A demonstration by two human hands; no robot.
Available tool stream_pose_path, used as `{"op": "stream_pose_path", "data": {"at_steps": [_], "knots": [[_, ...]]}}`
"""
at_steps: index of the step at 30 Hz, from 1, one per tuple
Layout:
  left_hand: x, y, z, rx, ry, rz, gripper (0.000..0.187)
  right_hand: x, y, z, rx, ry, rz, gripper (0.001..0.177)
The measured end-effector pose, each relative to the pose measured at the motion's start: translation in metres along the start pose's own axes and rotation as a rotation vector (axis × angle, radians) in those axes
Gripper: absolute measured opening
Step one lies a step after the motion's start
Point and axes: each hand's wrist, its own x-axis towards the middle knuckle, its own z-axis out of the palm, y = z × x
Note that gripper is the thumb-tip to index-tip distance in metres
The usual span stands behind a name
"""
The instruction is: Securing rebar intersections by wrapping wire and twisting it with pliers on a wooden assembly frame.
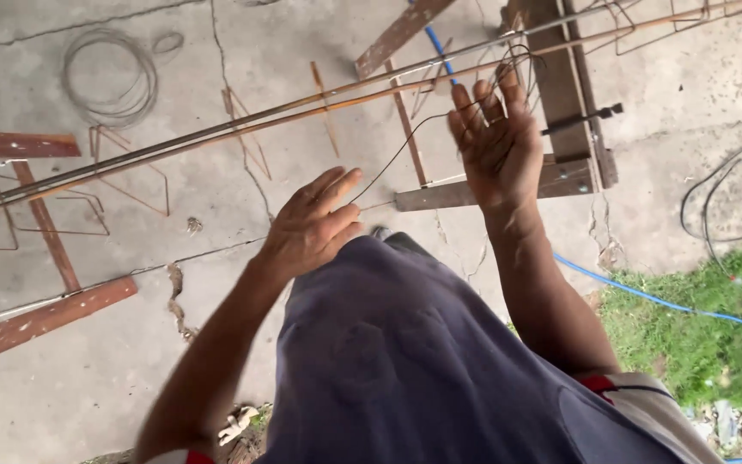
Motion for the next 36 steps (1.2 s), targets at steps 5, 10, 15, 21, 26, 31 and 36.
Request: {"op": "stream_pose_path", "data": {"at_steps": [5,10,15,21,26,31,36], "knots": [[-0.005,-0.013,0.02,-0.11,-0.419,-0.172,0.059,-0.029,-0.011,-0.025,-0.523,-0.235,-0.249,0.061],[0.004,0.017,0.034,-1.101,-0.409,-0.985,0.048,-0.014,-0.015,-0.096,-0.557,0.105,-0.473,0.027],[0.001,0.052,0.09,-1.319,-0.386,-1.281,0.047,-0.028,-0.044,-0.117,-0.427,0.152,-0.595,0.02],[0.012,0.055,0.087,-1.246,-0.098,-1.287,0.029,-0.025,-0.093,-0.133,-0.298,0.014,-0.381,0.02],[-0.046,0.018,0.085,0.264,-0.399,-0.471,0.027,-0.019,-0.131,-0.224,-0.393,0.161,-0.139,0.014],[-0.02,0.018,0.04,0.467,-0.219,0.062,0.01,-0.072,-0.155,-0.186,-0.685,-0.287,-0.022,0.034],[-0.002,0.02,0.002,0.357,-0.413,-0.144,0.006,-0.097,-0.134,-0.211,-0.647,-0.441,0.1,0.02]]}}
